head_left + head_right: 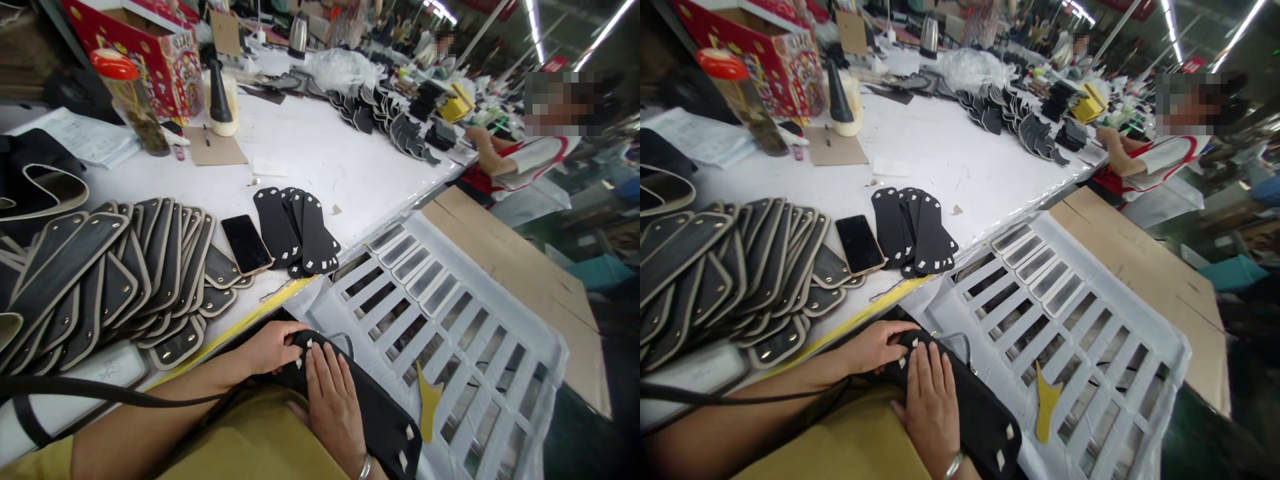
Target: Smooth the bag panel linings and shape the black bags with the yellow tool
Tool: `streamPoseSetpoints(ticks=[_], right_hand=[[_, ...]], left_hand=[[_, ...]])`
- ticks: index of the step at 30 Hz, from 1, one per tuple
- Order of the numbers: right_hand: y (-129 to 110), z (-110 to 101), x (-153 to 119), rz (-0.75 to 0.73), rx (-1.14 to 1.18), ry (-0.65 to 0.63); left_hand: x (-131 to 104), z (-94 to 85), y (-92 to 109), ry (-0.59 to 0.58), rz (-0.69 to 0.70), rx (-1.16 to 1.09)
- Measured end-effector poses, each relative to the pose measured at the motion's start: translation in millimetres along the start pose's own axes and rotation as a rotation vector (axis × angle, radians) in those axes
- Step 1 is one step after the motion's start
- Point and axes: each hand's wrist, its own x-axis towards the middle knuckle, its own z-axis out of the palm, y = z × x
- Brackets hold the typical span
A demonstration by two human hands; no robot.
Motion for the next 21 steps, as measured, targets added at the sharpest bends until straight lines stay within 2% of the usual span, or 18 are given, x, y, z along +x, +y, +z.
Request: streamPoseSetpoints(ticks=[3, 6, 8, 10, 12, 17, 21], right_hand=[[4, -5, 2, 0.009, 0.088, -0.016], [16, -9, 0, 0.031, 0.244, -0.061], [24, -9, -1, 0.138, 0.302, -0.045], [30, -7, 3, 0.252, 0.316, -0.021], [31, -6, 10, 0.302, 0.343, -0.051], [31, -7, 21, 0.34, 0.507, -0.176], [28, -16, 23, 0.322, 0.535, -0.151]], left_hand=[[3, -5.5, -1, -0.011, 0.043, 0.048], [7, -14.4, -5, -0.079, 0.2, 0.117], [8, -17.3, -8, -0.08, 0.326, 0.146], [8, -16.7, -12, -0.024, 0.396, 0.146], [7, -13.5, -16, 0.008, 0.408, 0.121], [9, -2.3, -26, -0.016, 0.398, 0.037], [-6, 0.5, -13, -0.008, 0.434, -0.064]])
